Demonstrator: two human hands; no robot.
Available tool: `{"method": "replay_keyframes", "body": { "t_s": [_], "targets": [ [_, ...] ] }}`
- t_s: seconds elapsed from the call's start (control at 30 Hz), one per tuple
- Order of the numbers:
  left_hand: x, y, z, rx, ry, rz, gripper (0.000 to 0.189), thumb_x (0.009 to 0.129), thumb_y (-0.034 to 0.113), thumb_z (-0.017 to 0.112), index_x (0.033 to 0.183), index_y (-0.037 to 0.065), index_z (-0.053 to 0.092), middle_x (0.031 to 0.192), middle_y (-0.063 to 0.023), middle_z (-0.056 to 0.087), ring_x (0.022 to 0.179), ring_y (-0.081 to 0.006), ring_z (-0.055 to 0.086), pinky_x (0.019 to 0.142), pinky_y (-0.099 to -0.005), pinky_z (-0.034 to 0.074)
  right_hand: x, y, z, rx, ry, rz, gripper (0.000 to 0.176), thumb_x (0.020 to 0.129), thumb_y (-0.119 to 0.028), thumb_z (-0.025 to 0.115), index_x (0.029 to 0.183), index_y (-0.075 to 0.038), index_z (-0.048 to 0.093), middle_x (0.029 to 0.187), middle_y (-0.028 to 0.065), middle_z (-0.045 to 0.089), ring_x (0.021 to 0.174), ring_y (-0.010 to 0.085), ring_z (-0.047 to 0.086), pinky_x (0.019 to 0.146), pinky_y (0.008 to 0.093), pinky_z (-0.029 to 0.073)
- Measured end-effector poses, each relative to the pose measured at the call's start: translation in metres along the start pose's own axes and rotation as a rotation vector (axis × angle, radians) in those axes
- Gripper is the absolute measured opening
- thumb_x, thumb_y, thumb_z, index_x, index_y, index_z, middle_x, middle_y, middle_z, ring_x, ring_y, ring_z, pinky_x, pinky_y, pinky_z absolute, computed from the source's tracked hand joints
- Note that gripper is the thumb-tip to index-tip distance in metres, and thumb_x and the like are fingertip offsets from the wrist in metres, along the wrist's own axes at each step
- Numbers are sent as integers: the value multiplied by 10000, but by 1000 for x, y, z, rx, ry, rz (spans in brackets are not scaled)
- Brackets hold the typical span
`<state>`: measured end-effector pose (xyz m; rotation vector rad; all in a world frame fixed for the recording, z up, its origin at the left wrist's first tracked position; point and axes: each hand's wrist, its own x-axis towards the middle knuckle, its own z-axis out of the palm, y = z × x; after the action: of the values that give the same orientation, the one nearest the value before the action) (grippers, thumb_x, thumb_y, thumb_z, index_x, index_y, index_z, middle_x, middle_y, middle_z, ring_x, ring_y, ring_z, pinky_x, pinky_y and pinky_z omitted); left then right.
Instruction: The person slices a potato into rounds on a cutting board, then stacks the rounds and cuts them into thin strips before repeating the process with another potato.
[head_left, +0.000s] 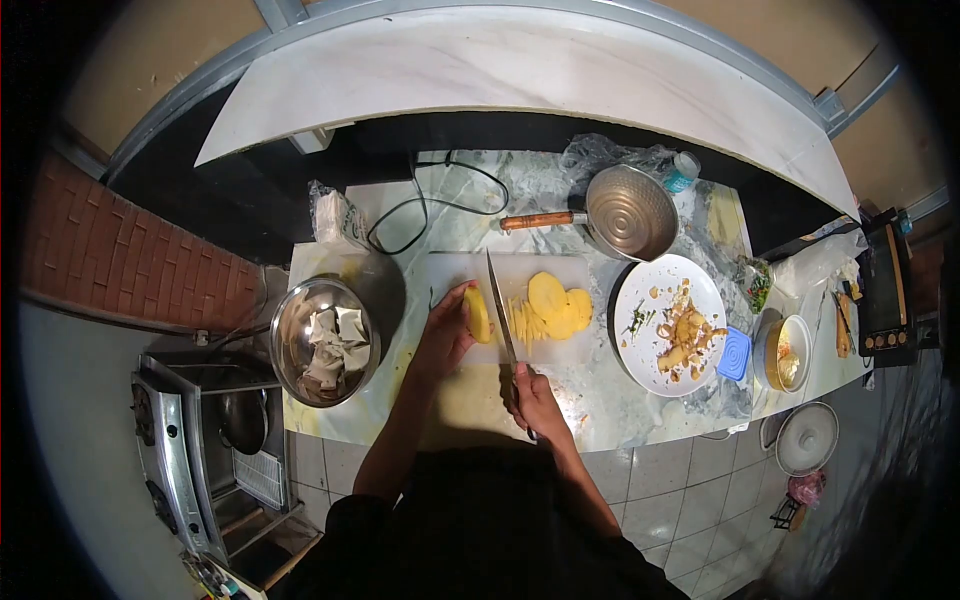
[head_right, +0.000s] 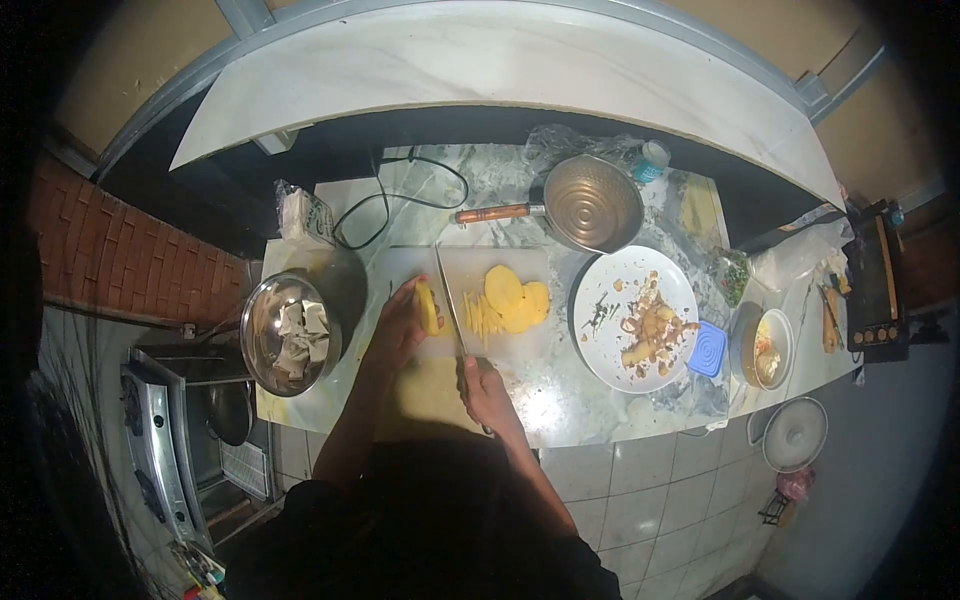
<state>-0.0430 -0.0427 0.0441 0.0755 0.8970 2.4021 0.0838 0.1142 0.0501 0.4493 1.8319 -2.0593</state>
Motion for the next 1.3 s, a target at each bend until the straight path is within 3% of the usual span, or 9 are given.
{"method": "replay_keyframes", "body": {
  "t_s": [0.17,0.37,0.47,0.53,0.67,0.73,0.93,1.03,1.3],
  "targets": [
    [3,-20,-9,-119,7,-5,421,949,185,543,1347,143,415,1203,-28,476,1095,-140,485,908,-429,450,-6,-16,4,-1,11,-23,562,1016,-442,261,595,-84,363,424,1,337,320,94,316,326,253,264],
    [-1,-22,4,-57,-8,-19,420,944,200,551,1329,172,386,1188,-18,467,1049,-150,483,914,-446,439,-15,-28,7,-128,124,-252,605,1011,-463,251,577,-63,385,429,12,371,328,110,357,340,265,290],
    [-3,-20,17,-154,-10,-15,400,937,190,563,1295,165,388,1191,-30,471,1075,-168,485,931,-452,431,-25,-45,10,-231,179,-251,601,1022,-422,258,603,-26,431,463,49,407,388,147,397,404,296,332],
    [-7,-15,38,-157,64,-32,393,933,169,566,1283,158,388,1196,-37,473,1103,-184,489,952,-461,420,-30,-54,12,-336,206,-316,509,1021,-311,304,683,14,503,502,103,462,464,223,485,500,359,399],
    [-15,-13,55,-232,57,-22,422,923,139,574,1293,160,371,1195,-46,478,1109,-188,500,945,-460,433,-35,-65,14,-364,236,-371,484,1020,-296,305,716,19,512,511,118,481,477,236,503,507,362,403],
    [-16,-7,64,-187,-83,10,444,912,111,583,1291,166,358,1167,-55,497,1085,-186,516,918,-445,454,-39,-72,16,-294,256,-334,530,1028,-314,281,667,19,478,535,107,436,502,207,418,521,351,370],
    [-28,-8,70,-149,-214,51,447,905,41,562,1276,173,351,1124,-56,526,1052,-167,533,871,-378,475,-51,-78,16,-311,274,-407,504,1021,-293,298,674,22,483,545,132,449,495,234,427,523,356,373],
    [-32,-7,87,-262,-52,47,435,915,25,538,1274,182,349,1142,-55,526,1047,-159,536,863,-341,473,-56,-85,18,-297,274,-426,490,1017,-284,312,676,23,483,551,140,456,493,245,442,520,359,374],
    [-27,-12,89,-272,-98,136,508,941,53,506,1369,204,278,1196,-56,502,1067,-150,528,876,-318,468,-51,-80,17,-324,273,-451,474,1017,-277,319,689,24,483,544,125,463,484,241,465,509,361,379]
  ]
}}
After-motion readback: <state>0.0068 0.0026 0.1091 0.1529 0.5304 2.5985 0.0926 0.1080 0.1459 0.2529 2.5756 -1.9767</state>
